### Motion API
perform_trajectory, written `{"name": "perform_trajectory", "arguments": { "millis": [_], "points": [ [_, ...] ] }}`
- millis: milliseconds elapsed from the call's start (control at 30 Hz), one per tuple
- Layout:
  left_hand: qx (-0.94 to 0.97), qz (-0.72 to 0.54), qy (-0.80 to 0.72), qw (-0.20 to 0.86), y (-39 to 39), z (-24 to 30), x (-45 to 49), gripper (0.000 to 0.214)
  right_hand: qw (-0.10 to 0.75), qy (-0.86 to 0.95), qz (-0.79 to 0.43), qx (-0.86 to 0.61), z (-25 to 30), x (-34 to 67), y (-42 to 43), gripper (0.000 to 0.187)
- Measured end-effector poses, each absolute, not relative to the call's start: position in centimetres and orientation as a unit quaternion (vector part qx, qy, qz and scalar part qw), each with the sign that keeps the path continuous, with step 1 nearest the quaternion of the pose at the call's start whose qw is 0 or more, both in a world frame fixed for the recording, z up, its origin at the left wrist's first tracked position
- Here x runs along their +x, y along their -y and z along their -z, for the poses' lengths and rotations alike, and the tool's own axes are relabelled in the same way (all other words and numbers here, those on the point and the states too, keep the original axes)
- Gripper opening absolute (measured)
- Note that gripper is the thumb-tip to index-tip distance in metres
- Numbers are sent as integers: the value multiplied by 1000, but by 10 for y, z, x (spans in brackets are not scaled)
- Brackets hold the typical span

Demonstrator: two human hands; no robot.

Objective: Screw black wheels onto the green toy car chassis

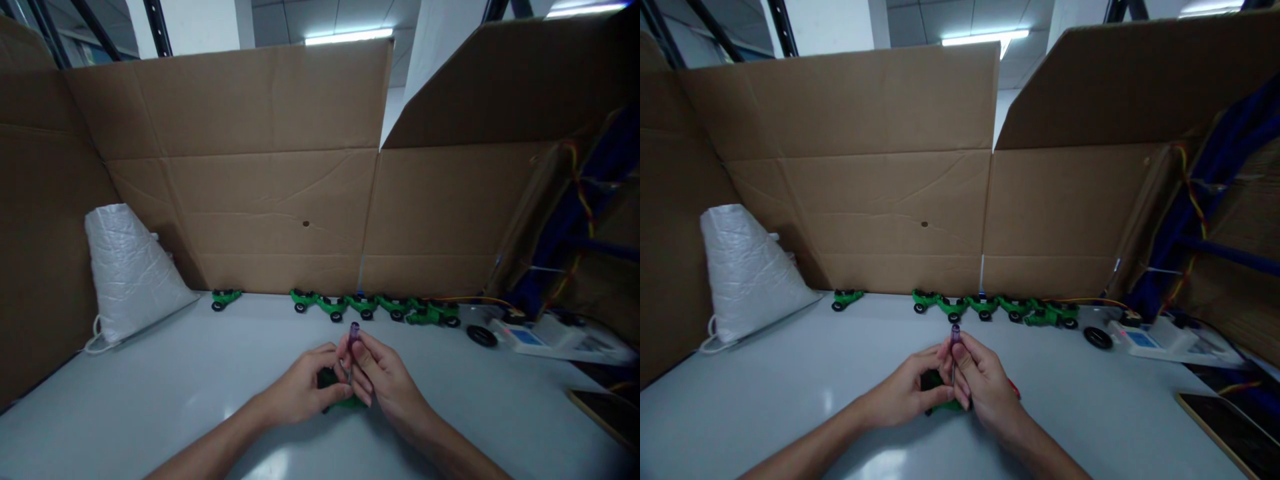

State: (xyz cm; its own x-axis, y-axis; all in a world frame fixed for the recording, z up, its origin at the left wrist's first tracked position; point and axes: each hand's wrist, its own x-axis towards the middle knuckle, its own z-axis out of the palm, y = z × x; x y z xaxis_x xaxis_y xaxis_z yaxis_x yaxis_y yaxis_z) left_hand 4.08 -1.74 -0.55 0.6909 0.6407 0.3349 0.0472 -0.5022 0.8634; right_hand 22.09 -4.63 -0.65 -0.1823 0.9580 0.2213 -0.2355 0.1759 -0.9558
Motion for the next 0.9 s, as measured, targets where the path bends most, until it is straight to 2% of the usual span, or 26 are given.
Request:
{"name": "perform_trajectory", "arguments": {
  "millis": [133,400,533,633,767,900],
  "points": [
    [794,-335,-212,461,18,7,41,26,561,508,-570,-320,6,220,43,49],
    [827,-321,-235,398,15,8,41,23,578,567,-468,-355,10,220,46,46],
    [831,-328,-238,381,12,11,40,23,556,629,-350,-416,3,227,37,40],
    [830,-330,-246,377,11,13,39,22,514,708,-205,-439,-19,234,26,35],
    [831,-330,-247,373,10,14,39,22,422,813,-29,-400,-45,240,12,48],
    [827,-328,-248,383,9,16,39,28,387,832,17,-399,-49,241,6,45]
  ]
}}
